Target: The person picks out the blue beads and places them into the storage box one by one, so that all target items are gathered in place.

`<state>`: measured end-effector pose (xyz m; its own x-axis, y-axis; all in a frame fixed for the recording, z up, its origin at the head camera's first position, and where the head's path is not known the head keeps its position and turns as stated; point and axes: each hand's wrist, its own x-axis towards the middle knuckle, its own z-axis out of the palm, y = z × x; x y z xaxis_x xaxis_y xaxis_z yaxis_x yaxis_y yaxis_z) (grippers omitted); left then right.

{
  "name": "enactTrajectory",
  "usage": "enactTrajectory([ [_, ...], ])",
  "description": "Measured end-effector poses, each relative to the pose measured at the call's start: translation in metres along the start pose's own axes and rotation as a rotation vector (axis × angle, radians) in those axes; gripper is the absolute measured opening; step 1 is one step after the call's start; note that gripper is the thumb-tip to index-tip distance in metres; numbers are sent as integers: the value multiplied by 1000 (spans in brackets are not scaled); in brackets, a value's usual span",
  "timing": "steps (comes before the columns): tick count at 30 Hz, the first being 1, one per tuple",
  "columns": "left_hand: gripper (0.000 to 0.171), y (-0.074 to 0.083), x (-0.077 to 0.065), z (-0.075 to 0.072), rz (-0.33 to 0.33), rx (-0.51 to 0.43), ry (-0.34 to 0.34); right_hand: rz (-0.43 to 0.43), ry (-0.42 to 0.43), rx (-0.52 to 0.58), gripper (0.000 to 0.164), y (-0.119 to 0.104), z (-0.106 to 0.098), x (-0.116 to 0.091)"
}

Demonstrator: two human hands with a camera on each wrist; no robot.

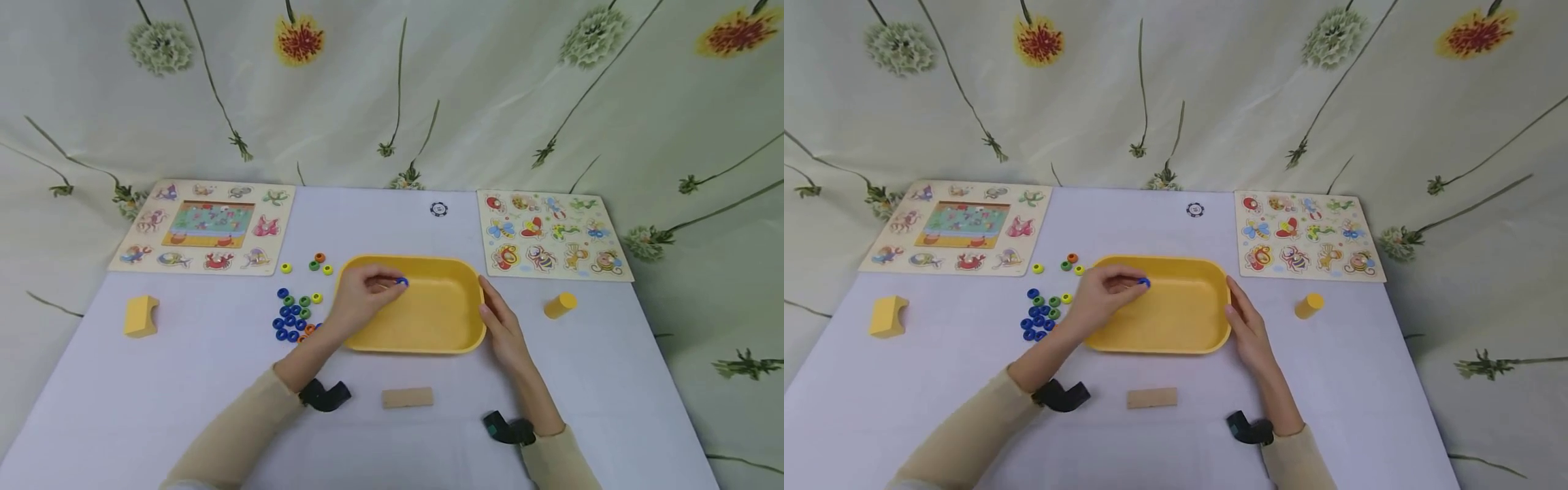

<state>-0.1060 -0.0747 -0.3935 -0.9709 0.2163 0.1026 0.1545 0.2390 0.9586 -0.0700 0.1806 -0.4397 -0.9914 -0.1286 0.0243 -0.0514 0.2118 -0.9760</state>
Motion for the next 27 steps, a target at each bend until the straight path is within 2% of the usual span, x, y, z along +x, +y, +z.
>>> enactTrajectory([
  [3,20,-8,21,33,-47,-2,-124,11,1,8,45,0,2,2],
  [5,18,-17,31,50,-68,24,-166,10,2,11,45,1,4,2],
  [8,16,-33,42,69,-79,64,-202,8,5,21,44,2,6,3],
  [11,15,-45,46,81,-81,114,-235,-3,8,31,44,2,6,2],
  [15,13,-53,47,91,-61,196,-264,-8,17,41,44,2,5,1],
  [21,12,-54,47,95,42,285,-271,-23,21,36,44,2,2,0],
  [25,27,-49,46,94,50,329,-292,-19,10,18,44,2,1,1],
  [27,35,-43,44,92,43,389,-301,-15,7,17,44,3,1,1],
])
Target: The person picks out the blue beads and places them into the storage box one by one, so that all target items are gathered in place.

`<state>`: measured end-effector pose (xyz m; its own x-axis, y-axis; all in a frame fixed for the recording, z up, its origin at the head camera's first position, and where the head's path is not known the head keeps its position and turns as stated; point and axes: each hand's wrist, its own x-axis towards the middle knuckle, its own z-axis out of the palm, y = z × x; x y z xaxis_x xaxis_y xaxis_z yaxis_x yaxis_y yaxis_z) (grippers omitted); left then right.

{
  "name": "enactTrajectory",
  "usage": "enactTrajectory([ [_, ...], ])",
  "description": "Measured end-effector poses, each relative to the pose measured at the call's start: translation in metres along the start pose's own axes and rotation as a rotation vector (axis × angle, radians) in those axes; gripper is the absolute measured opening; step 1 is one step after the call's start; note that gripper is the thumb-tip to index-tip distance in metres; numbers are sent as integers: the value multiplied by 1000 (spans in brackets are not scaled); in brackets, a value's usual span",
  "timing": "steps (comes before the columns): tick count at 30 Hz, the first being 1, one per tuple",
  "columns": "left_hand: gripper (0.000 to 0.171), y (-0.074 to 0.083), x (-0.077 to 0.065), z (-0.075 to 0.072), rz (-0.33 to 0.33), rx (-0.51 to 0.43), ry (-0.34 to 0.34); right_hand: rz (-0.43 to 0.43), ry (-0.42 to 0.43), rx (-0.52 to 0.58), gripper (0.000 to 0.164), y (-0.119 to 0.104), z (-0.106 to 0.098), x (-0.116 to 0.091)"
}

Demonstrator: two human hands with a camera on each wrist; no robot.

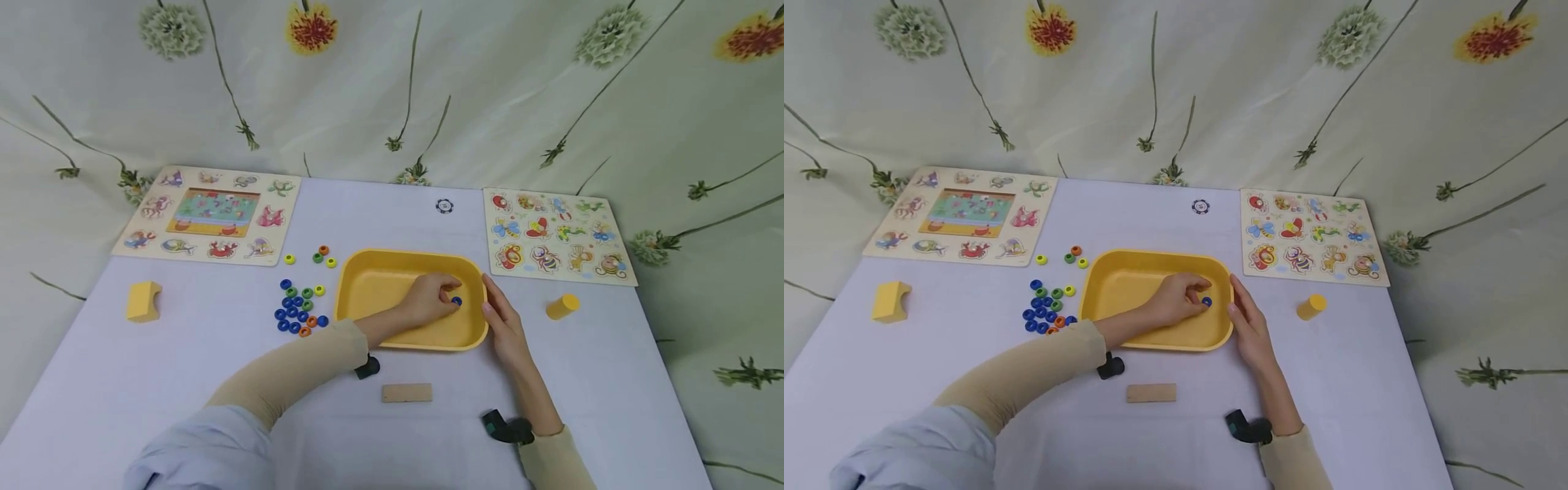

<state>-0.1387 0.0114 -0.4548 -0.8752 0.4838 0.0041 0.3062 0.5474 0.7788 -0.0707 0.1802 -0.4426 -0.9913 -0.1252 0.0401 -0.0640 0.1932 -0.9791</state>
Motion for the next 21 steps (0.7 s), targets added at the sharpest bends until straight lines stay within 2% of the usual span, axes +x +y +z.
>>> enactTrajectory([
  [2,40,9,-7,-9,-7,49,-12,3,4,-4,44,-1,0,0],
  [5,40,27,-31,-30,25,84,-25,9,7,-13,44,-1,1,-1],
  [7,38,34,-53,-46,74,40,-6,20,11,-20,44,-1,1,-2],
  [9,36,35,-78,-63,127,-25,42,29,13,-23,44,-1,1,-2],
  [12,32,23,-112,-88,149,-106,180,40,14,-20,44,-2,2,-2],
  [15,31,12,-144,-118,107,-180,338,32,10,-15,45,-2,1,-2],
  [19,36,-28,-178,-148,72,-277,542,24,7,-7,45,-1,1,-2],
  [21,37,-56,-188,-155,47,-342,621,25,6,-6,45,-1,1,-2],
])
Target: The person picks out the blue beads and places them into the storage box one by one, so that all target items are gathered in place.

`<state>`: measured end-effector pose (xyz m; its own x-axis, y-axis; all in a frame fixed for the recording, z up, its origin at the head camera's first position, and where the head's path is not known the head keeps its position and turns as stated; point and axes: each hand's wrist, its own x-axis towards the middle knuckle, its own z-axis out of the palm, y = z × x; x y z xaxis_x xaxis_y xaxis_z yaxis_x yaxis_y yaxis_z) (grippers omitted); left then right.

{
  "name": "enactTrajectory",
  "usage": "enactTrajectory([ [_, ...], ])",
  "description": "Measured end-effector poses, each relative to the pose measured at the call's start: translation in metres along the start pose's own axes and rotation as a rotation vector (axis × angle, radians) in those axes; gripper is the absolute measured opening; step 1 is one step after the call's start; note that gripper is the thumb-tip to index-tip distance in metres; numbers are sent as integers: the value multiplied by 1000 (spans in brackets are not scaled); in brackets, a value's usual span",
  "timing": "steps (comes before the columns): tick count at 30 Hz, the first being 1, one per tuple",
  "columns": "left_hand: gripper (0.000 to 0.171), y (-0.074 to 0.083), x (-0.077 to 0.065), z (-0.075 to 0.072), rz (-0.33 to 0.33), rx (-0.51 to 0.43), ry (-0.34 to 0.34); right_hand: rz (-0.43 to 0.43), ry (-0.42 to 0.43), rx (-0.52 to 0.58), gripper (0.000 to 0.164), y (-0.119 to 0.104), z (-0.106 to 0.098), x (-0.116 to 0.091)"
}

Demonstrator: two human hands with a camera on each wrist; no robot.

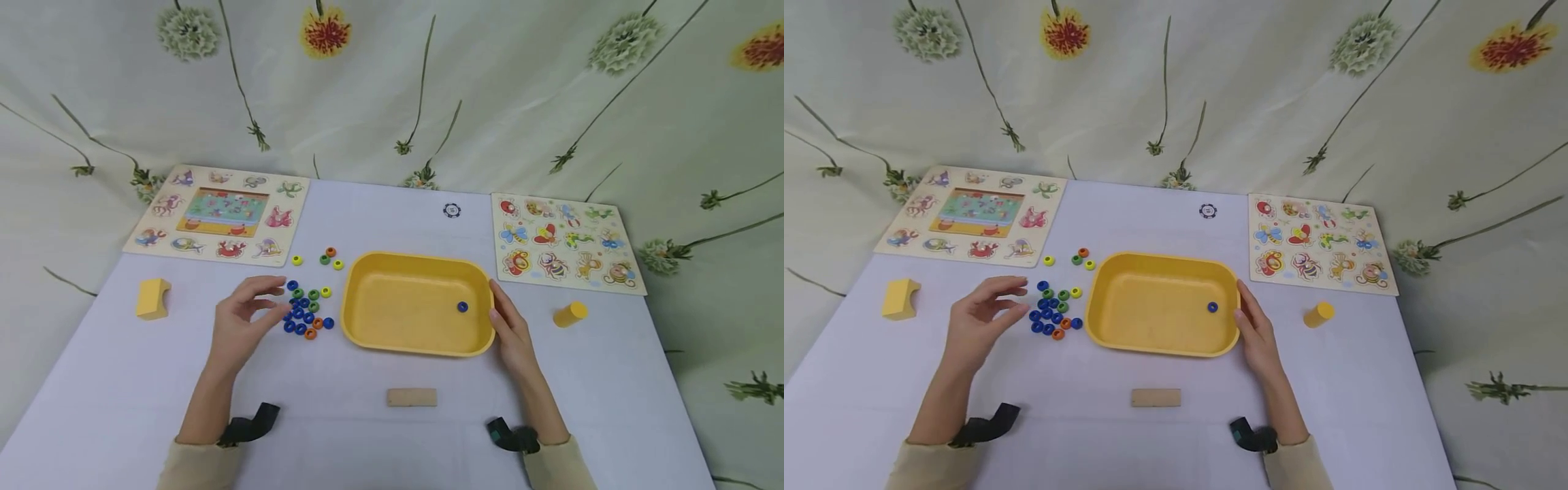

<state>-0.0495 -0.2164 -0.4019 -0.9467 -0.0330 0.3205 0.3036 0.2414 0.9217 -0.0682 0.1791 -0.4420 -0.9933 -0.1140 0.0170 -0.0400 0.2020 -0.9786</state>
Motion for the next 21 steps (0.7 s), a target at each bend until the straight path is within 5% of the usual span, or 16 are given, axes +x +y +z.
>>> enactTrajectory([
  [4,38,-33,1,-22,-92,-61,89,5,1,9,45,0,0,0],
  [10,42,-70,11,-27,-184,-118,96,11,-18,35,45,1,2,1],
  [18,41,-90,18,-23,-248,-5,90,-6,-11,26,44,1,1,1],
  [21,39,-94,18,-19,-256,128,62,-6,-5,28,44,1,0,0],
])
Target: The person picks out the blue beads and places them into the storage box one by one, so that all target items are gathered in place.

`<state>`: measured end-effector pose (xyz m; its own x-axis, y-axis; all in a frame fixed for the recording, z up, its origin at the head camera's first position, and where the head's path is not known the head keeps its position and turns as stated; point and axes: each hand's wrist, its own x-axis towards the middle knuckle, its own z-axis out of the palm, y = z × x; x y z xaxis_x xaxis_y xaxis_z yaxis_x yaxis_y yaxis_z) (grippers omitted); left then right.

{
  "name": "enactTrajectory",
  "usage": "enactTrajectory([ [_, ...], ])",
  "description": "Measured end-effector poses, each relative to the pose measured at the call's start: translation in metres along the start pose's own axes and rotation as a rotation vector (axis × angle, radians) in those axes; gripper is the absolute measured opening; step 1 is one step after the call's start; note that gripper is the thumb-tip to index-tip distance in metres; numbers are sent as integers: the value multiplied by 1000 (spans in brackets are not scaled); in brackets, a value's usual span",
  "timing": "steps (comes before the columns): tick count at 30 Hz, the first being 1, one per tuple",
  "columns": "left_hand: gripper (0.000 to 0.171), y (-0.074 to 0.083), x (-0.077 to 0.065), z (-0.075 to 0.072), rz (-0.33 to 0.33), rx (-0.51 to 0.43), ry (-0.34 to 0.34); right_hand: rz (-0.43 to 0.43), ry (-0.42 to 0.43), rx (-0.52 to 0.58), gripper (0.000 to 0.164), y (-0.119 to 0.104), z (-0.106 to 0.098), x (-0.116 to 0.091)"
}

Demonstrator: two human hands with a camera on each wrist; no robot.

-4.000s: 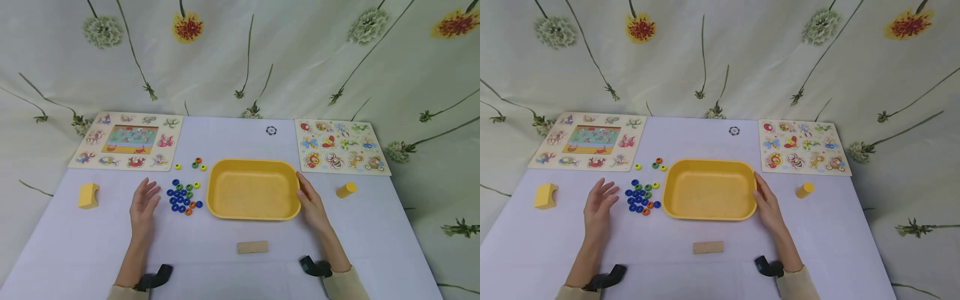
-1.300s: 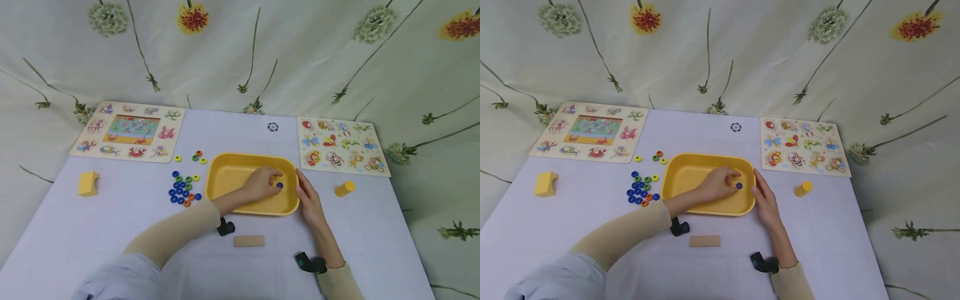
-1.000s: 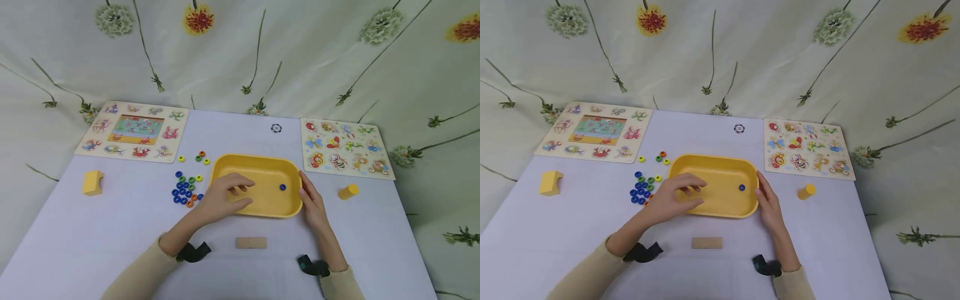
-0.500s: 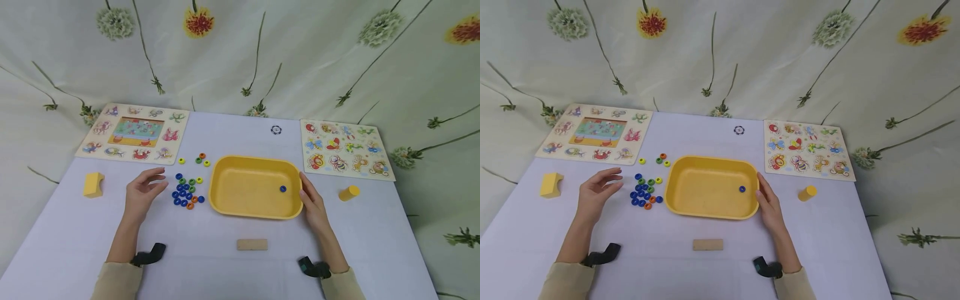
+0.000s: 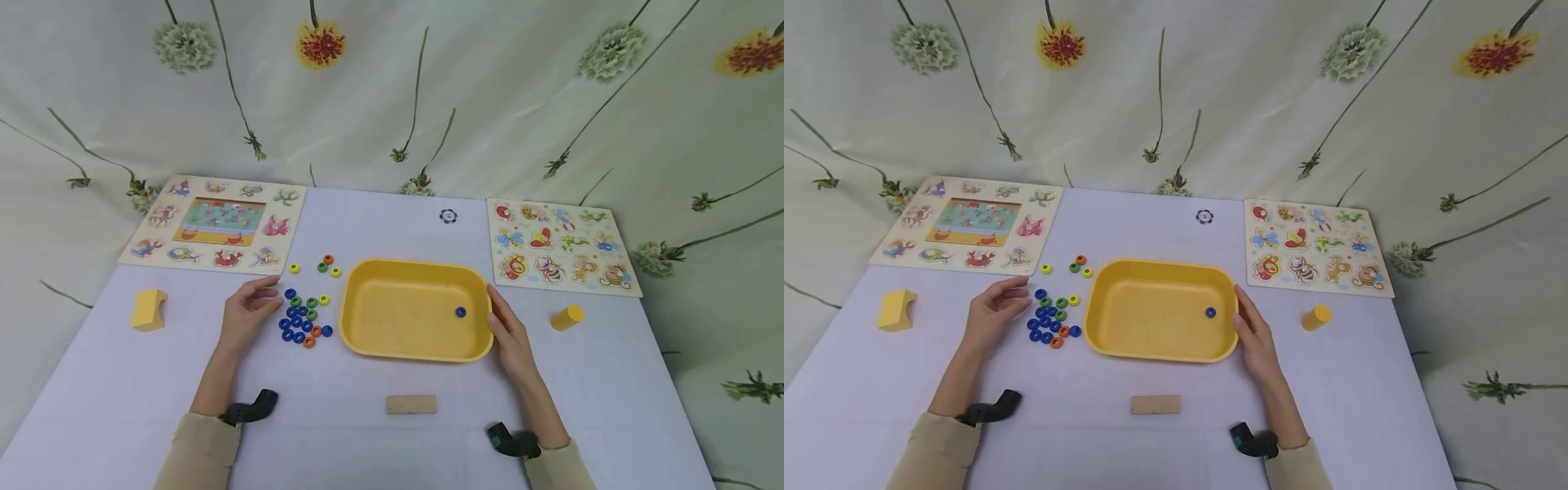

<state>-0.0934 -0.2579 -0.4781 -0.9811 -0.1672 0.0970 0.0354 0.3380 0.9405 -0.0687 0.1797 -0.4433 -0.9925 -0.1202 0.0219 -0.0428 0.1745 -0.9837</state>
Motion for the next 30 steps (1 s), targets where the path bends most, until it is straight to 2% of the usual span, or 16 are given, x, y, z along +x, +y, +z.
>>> enactTrajectory([
  [4,34,-2,-1,7,-5,237,-15,6,-3,4,44,1,0,-1],
  [6,32,-2,-1,10,-5,319,-17,12,-2,5,44,1,0,-2],
  [13,27,-3,3,14,26,457,-9,2,-1,4,44,1,0,-1],
  [17,25,4,5,14,25,506,-3,4,-3,-1,44,1,0,1],
  [20,25,22,6,16,6,535,-8,4,-8,-6,44,1,1,2],
  [23,25,57,6,27,35,540,-33,4,-6,-3,44,1,1,2],
  [27,25,107,3,61,173,429,-124,-2,1,-9,44,1,0,2],
  [30,22,129,1,96,244,316,-240,-2,-1,-12,45,0,-1,1],
])
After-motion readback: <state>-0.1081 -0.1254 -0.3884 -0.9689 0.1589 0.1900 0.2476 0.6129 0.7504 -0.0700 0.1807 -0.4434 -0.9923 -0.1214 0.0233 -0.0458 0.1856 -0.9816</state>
